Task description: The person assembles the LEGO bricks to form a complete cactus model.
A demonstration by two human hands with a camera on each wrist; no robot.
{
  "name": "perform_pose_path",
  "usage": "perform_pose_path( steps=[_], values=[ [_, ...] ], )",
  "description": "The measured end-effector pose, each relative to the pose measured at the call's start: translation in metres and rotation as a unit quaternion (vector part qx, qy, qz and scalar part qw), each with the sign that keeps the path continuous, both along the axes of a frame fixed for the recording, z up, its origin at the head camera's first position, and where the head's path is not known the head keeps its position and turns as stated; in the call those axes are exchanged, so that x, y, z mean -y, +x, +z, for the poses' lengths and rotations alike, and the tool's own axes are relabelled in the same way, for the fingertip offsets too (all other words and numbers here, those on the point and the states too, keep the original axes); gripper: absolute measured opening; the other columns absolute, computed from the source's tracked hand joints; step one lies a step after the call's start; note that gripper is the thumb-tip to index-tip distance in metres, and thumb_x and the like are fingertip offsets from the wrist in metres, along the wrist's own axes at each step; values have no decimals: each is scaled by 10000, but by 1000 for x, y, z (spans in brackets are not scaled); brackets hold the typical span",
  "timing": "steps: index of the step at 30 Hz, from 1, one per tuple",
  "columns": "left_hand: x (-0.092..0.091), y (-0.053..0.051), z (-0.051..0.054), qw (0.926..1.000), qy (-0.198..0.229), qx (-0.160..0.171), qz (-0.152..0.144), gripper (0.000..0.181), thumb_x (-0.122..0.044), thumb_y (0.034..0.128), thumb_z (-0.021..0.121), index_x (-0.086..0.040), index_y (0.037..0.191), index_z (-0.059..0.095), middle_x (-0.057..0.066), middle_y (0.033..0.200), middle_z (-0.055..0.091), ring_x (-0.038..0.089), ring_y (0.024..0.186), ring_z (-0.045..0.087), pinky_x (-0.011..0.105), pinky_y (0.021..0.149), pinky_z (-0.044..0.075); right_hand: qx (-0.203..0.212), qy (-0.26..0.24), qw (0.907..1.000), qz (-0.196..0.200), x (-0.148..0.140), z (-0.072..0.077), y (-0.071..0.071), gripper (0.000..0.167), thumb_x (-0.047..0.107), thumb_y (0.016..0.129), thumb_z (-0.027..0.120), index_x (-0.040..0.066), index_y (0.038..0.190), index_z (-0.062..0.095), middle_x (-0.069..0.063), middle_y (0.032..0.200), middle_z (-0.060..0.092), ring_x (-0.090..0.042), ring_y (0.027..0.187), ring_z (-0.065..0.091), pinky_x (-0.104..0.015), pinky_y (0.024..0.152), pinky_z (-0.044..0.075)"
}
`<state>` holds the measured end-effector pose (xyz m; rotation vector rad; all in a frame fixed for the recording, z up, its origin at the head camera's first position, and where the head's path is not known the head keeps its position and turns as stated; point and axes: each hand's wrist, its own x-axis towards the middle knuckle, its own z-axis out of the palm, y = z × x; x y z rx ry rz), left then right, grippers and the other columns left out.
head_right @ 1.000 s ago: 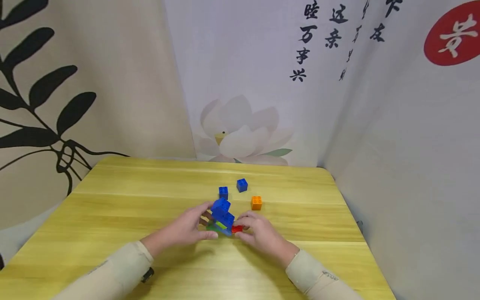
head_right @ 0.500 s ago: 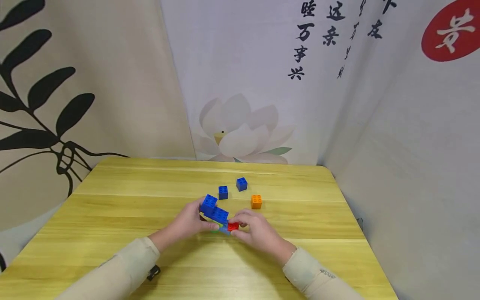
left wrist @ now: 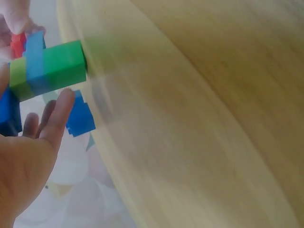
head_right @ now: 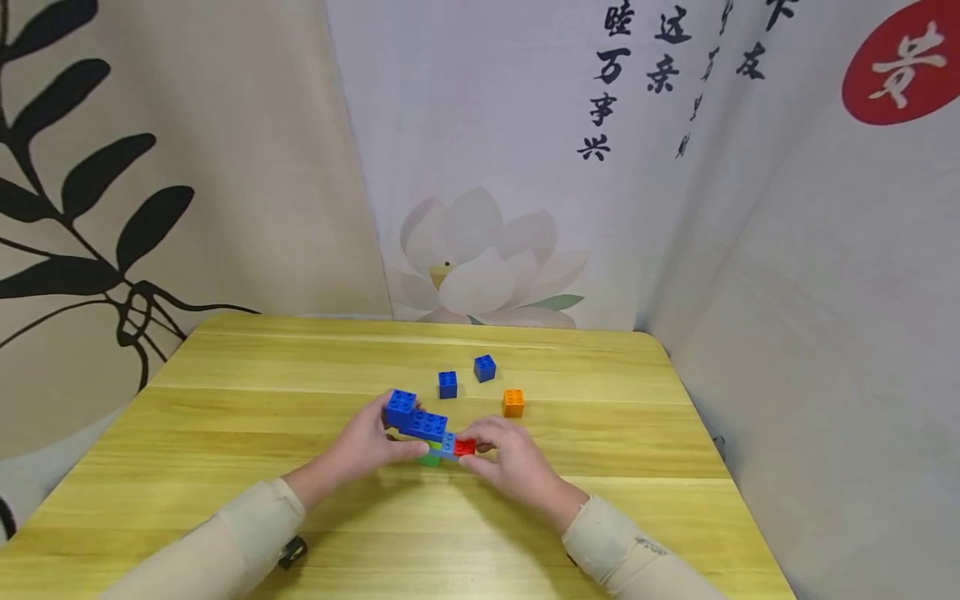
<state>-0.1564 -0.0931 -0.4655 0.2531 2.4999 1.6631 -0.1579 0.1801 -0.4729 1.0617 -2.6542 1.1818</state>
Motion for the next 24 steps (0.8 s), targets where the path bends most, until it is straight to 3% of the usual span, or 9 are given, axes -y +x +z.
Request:
perform_pose_path(
  steps=[5,10,16,24],
  values=[
    [4,-2,10,9997,175,-54,168,591,-212,839,936,-162,1339,624,101,1350,700,247,1146,714,416,978,638,78,-43,9999,-101,2,2,-1,287,157,946,834,141,1225,772,6,1206,746,-124,1007,730,-333,905,650],
    [4,-5,20,9993,-128,-346,70,456,-204,844,927,-212,1219,669,74,1291,740,216,1132,713,436,1031,617,263,-205,9992,-238,-1,1,-3,281,157,950,830,144,1223,768,11,1225,745,-145,1020,732,-390,915,650],
    [4,-6,22,9985,-376,-365,-147,408,-227,845,926,-219,1160,667,19,1203,741,209,1066,710,447,1007,628,230,-44,9997,-111,1,3,-4,274,139,953,823,137,1223,774,-6,1234,763,-131,1007,734,-359,903,653],
    [2,-5,20,9980,-459,-417,-153,414,-213,844,924,-205,1150,644,-32,1133,733,210,1071,706,454,1013,627,70,64,9999,-80,2,4,-4,265,108,958,812,113,1219,767,-36,1223,783,-131,979,744,-341,877,658]
  ],
)
